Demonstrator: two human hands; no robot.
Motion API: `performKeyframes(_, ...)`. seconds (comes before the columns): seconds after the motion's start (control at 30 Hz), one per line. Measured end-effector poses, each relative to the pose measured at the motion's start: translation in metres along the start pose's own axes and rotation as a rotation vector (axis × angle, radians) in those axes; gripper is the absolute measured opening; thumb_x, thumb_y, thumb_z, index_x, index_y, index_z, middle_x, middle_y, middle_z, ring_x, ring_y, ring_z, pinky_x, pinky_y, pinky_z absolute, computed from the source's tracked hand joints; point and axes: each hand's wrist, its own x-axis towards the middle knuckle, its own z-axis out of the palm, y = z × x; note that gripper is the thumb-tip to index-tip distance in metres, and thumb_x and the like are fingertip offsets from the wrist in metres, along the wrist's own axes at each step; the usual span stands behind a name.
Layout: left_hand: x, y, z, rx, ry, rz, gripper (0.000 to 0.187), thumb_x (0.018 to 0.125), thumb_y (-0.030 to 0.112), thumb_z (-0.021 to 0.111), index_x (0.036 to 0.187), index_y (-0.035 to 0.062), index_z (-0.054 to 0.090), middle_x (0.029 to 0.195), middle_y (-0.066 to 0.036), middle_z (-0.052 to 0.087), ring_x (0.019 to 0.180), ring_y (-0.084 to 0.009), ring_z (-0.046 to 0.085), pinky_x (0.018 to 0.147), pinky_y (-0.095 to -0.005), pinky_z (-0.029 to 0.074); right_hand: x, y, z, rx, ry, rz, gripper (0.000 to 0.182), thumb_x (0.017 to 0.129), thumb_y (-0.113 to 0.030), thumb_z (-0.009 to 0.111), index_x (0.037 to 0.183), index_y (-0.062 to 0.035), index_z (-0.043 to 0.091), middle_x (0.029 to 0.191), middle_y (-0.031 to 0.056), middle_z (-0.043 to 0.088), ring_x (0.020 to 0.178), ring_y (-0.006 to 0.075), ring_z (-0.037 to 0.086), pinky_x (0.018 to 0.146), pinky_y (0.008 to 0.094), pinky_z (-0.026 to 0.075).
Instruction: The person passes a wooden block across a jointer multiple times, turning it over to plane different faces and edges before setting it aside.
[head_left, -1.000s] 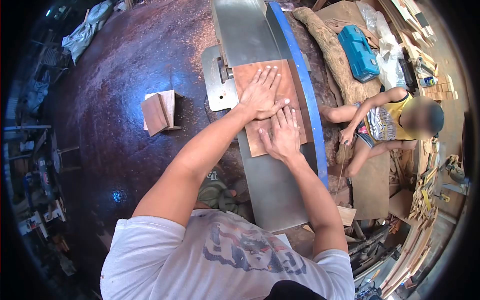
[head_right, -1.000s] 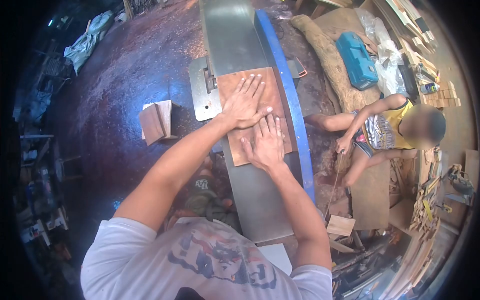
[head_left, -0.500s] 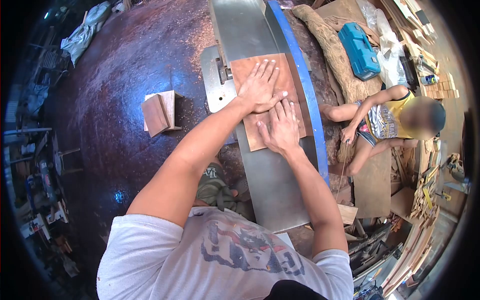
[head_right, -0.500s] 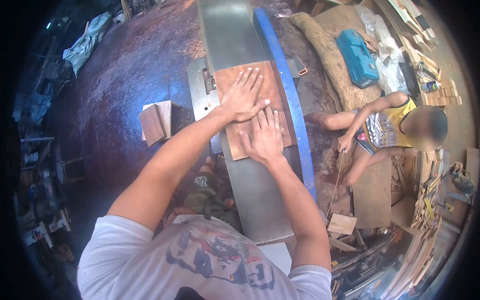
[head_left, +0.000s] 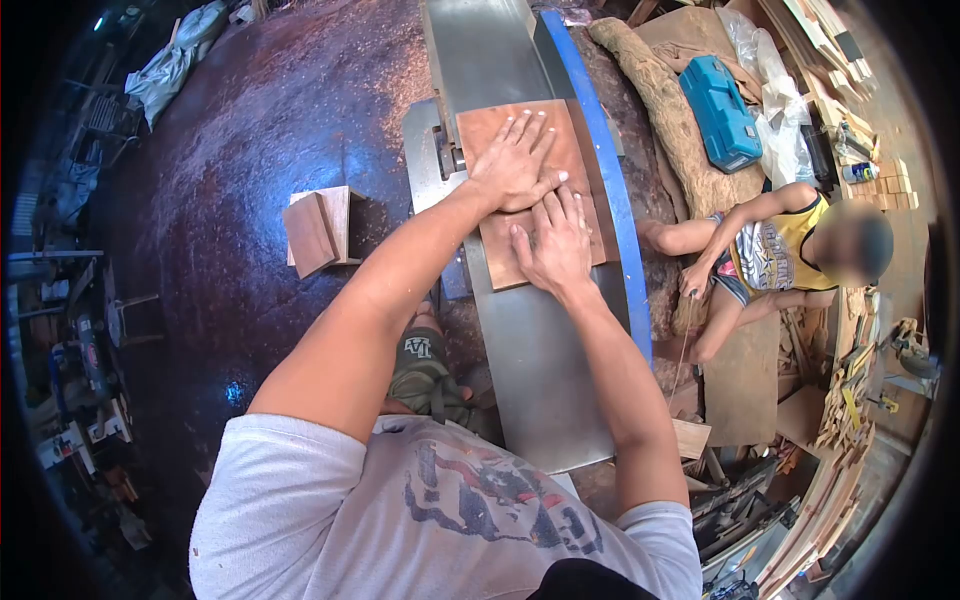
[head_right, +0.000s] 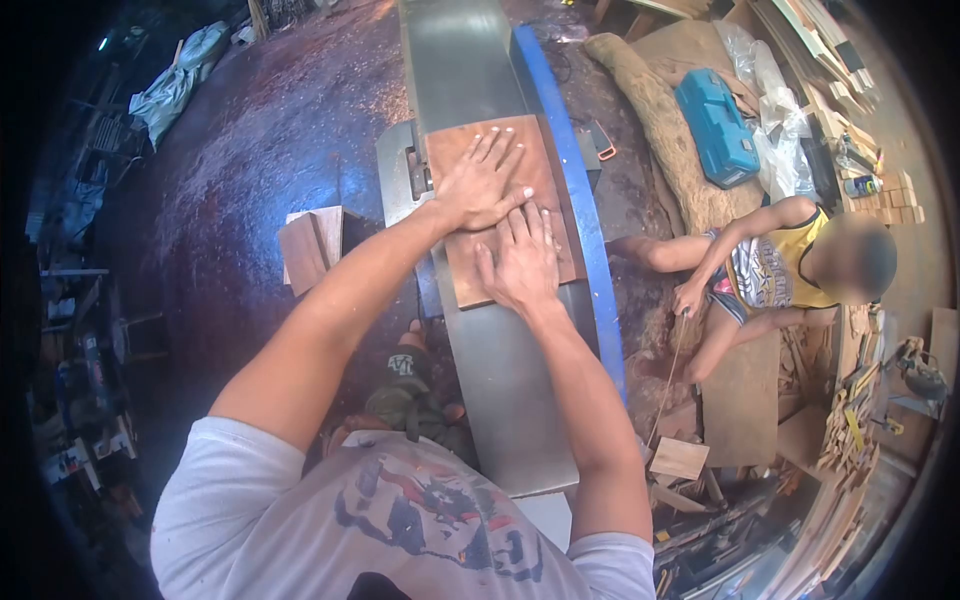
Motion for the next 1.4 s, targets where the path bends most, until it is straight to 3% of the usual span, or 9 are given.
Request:
performKeyframes(0.63,0.033,-0.037,-0.001,0.045,0.038,-0.007,0.084,0.106,0.063,0.034,0.164,0.0025,0.033,0.173,-0.022,0.022,0.161,-0.0385,0.017,0.132,-0.0504,0.012,0.048,0.007,0.012,0.003,0.121,-0.035,0.059,0.093,-0.033,0.065,0.129,0.0133,0.063,0.141,0.0296,0.057,0.141,0.0481,0.045,0.123,0.0591,0.03)
performKeyframes(0.73,0.037,-0.042,-0.002,0.043,0.043,-0.009,0.084,0.106,0.063,0.033,0.164,0.0028,0.033,0.173,-0.022,0.023,0.161,-0.0384,0.017,0.132,-0.0505,0.013,0.054,0.009,0.013,0.002,0.054,-0.005,0.065,0.094,-0.037,0.062,0.137,0.0118,0.059,0.147,0.0279,0.054,0.147,0.0449,0.04,0.127,0.0573,0.025)
performKeyframes(1.13,0.055,-0.065,0.001,0.03,0.059,-0.011,0.082,0.106,0.064,0.033,0.164,0.0051,0.033,0.173,-0.021,0.022,0.161,-0.0386,0.017,0.132,-0.0505,0.013,0.081,0.013,0.021,-0.015,0.07,-0.022,0.064,0.095,-0.038,0.061,0.134,0.0128,0.06,0.146,0.0283,0.054,0.147,0.0443,0.04,0.125,0.0587,0.026)
performKeyframes(1.23,0.058,-0.068,0.0,0.03,0.06,-0.01,0.082,0.107,0.063,0.032,0.164,0.0051,0.033,0.173,-0.021,0.022,0.161,-0.0385,0.017,0.132,-0.0499,0.013,0.086,0.017,0.026,-0.038,0.148,-0.068,0.057,0.094,-0.035,0.065,0.126,0.0124,0.065,0.139,0.0296,0.058,0.14,0.0462,0.046,0.12,0.0593,0.034)
performKeyframes(1.4,0.066,-0.077,-0.001,0.065,0.067,-0.012,0.08,0.107,0.062,0.032,0.163,0.0048,0.034,0.172,-0.022,0.023,0.161,-0.0389,0.018,0.133,-0.0501,0.014,0.097,0.017,0.026,-0.075,0.118,-0.068,0.059,0.097,-0.038,0.065,0.131,0.0106,0.062,0.145,0.0286,0.055,0.141,0.047,0.044,0.12,0.0585,0.033)
